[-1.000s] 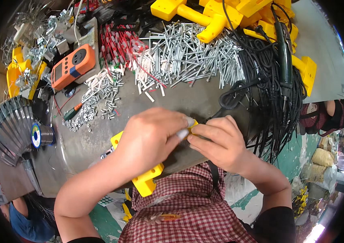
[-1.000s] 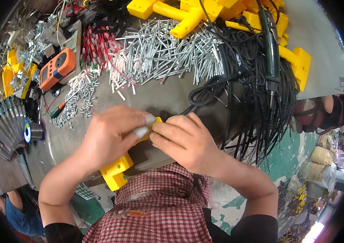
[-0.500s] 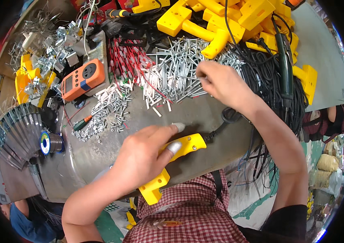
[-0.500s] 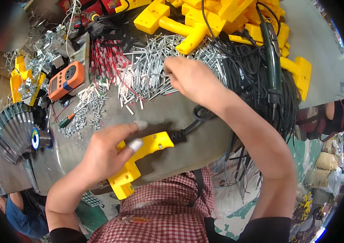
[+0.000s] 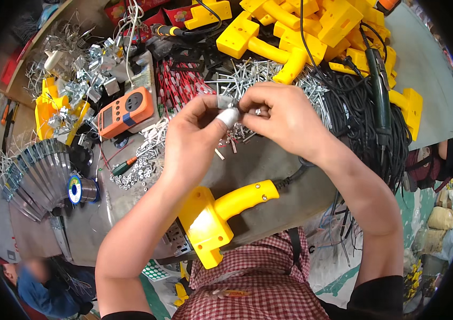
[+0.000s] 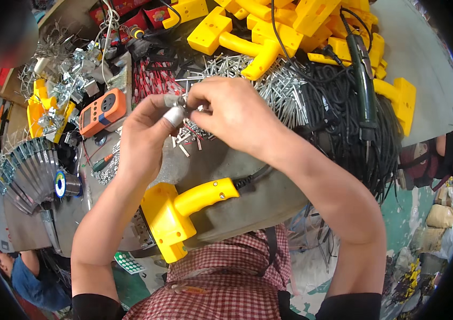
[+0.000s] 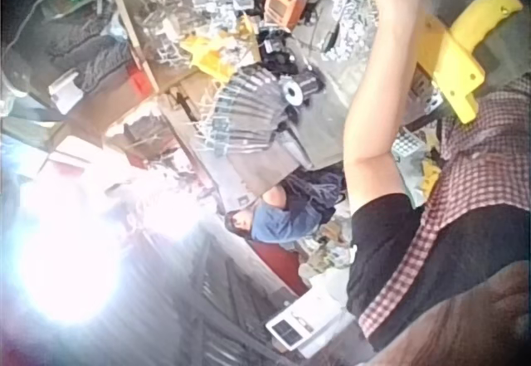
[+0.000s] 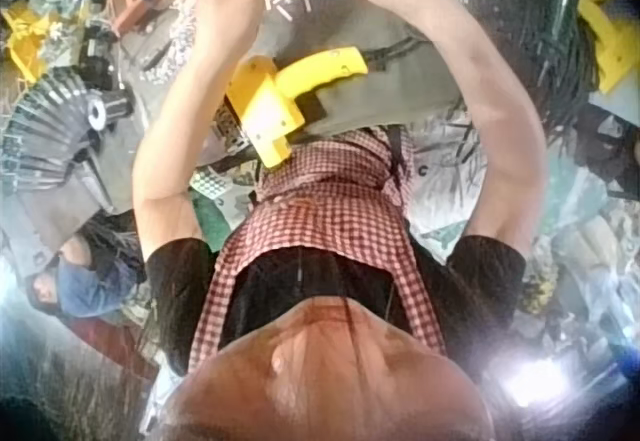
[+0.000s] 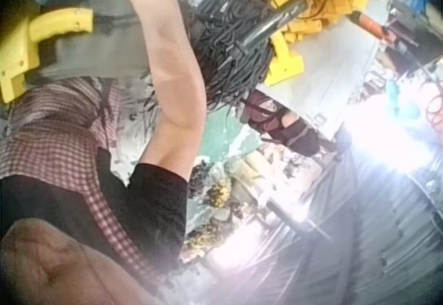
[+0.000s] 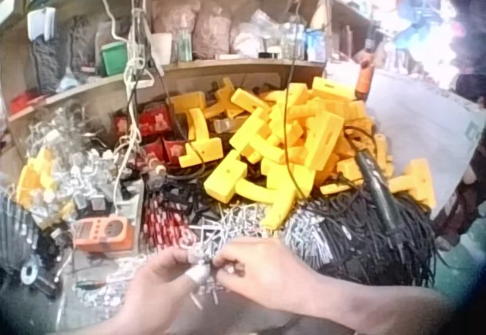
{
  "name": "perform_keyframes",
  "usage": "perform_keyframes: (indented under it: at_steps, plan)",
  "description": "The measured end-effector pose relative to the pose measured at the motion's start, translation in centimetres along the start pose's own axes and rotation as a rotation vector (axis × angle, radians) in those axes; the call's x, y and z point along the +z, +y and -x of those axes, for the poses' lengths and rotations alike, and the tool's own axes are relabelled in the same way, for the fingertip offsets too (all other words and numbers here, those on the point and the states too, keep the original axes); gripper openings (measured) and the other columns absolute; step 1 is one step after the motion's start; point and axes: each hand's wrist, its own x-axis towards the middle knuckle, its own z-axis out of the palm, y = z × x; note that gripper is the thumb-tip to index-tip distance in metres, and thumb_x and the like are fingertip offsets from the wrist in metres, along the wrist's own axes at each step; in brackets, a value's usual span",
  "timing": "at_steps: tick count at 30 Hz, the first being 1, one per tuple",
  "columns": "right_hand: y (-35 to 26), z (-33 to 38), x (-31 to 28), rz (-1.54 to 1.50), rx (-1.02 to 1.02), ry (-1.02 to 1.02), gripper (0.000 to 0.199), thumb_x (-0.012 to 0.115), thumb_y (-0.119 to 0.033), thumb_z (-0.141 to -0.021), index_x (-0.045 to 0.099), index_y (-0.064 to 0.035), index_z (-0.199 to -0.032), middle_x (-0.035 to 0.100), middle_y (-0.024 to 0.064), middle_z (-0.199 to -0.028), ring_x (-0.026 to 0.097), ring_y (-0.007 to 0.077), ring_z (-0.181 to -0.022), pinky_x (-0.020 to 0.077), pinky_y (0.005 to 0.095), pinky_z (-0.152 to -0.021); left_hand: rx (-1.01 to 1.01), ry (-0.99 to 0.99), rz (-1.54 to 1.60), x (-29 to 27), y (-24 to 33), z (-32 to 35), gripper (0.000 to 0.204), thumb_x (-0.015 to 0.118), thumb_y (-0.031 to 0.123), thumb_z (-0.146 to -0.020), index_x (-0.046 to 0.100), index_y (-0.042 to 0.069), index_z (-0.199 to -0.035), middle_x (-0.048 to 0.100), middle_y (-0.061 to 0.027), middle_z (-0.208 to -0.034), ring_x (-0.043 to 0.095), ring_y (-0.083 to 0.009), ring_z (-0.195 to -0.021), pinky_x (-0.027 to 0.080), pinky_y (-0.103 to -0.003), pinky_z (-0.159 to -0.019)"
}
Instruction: The person solders electrical wires to components in a tool housing using a soldering iron, fits the internal parts into the plastic casing, closes the housing, and drives screws into it using an electric screwdriver.
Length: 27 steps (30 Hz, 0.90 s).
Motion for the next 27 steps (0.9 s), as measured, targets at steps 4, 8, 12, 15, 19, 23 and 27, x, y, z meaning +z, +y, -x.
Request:
perform_keyframes:
  at_steps: [4, 8, 12, 15, 19, 23, 27]
  plan:
    - [-2.4, 2.7, -0.3, -0.287, 0.082, 0.021, 0.015, 0.065, -0.007, -0.078, 0.059, -0.0010, -0.091, 0.062, 0.0092, -0.080, 0.062, 0.0173, -0.070, 0.0489, 0.0285, -0.063, 0.204, -0.050, -0.083, 0.3, 1.8, 2.2, 0.017, 0.058, 0.004, -0.088, 0.052, 0.001, -0.104, 0.061, -0.0020, -0.090, 0.056, -0.0065, -0.077, 0.046, -0.021, -0.067]
    - [-5.4, 9.2, 0.0, -0.856, 0.424, -0.197, 0.012, 0.057, -0.001, -0.088, 0.054, 0.0018, -0.099, 0.063, 0.0080, -0.088, 0.064, 0.0113, -0.074, 0.0508, 0.0252, -0.067, 0.062, -0.170, -0.075, -1.9, 3.3, 4.2, 0.016, 0.051, 0.002, -0.091, 0.047, 0.001, -0.107, 0.062, -0.0105, -0.095, 0.062, -0.0166, -0.087, 0.051, -0.030, -0.076]
    - [-2.7, 15.0, 2.9, -0.499, 0.332, -0.264, 0.012, 0.059, -0.004, -0.086, 0.057, -0.0001, -0.097, 0.064, 0.0099, -0.090, 0.067, 0.0231, -0.072, 0.0534, 0.0325, -0.063, -0.117, -0.269, -0.372, -2.4, 2.1, 5.0, 0.015, 0.048, -0.001, -0.092, 0.046, -0.001, -0.106, 0.062, -0.0100, -0.089, 0.062, -0.0148, -0.083, 0.050, -0.028, -0.074]
    - [-2.1, 16.3, 3.1, -0.129, 0.184, -0.187, 0.012, 0.064, -0.006, -0.081, 0.060, -0.0016, -0.091, 0.061, 0.0089, -0.085, 0.064, 0.0278, -0.069, 0.0522, 0.0346, -0.062, -0.094, -0.317, -0.521, -2.5, 1.9, 5.4, 0.016, 0.048, -0.004, -0.091, 0.045, -0.002, -0.106, 0.062, -0.0087, -0.087, 0.060, -0.0131, -0.083, 0.049, -0.026, -0.074]
    - [-2.7, 16.0, 2.8, 0.119, 0.023, -0.093, 0.014, 0.067, -0.005, -0.074, 0.062, -0.0036, -0.087, 0.053, 0.0076, -0.078, 0.059, 0.0267, -0.070, 0.0506, 0.0359, -0.062, -0.014, -0.349, -0.708, -2.3, 1.9, 5.4, 0.018, 0.051, -0.004, -0.088, 0.050, -0.002, -0.106, 0.063, -0.0077, -0.087, 0.061, -0.0122, -0.081, 0.049, -0.027, -0.074]
    - [-4.4, 15.5, 2.7, -0.035, 0.051, -0.047, 0.016, 0.069, -0.005, -0.070, 0.062, -0.0036, -0.085, 0.050, 0.0070, -0.079, 0.056, 0.0240, -0.070, 0.0469, 0.0349, -0.059, 0.222, -0.403, -0.969, -2.3, 1.2, 5.7, 0.025, 0.056, -0.005, -0.083, 0.056, 0.000, -0.107, 0.064, -0.0102, -0.089, 0.064, -0.0170, -0.079, 0.050, -0.030, -0.068]
    - [-4.9, 15.3, 3.1, -0.028, 0.031, -0.057, 0.017, 0.070, -0.005, -0.070, 0.063, -0.0038, -0.085, 0.048, 0.0066, -0.076, 0.054, 0.0237, -0.067, 0.0448, 0.0349, -0.057, 0.459, -0.413, -1.001, -1.9, 0.2, 5.8, 0.031, 0.059, -0.005, -0.077, 0.058, 0.003, -0.107, 0.062, -0.0122, -0.087, 0.064, -0.0252, -0.077, 0.051, -0.033, -0.065]
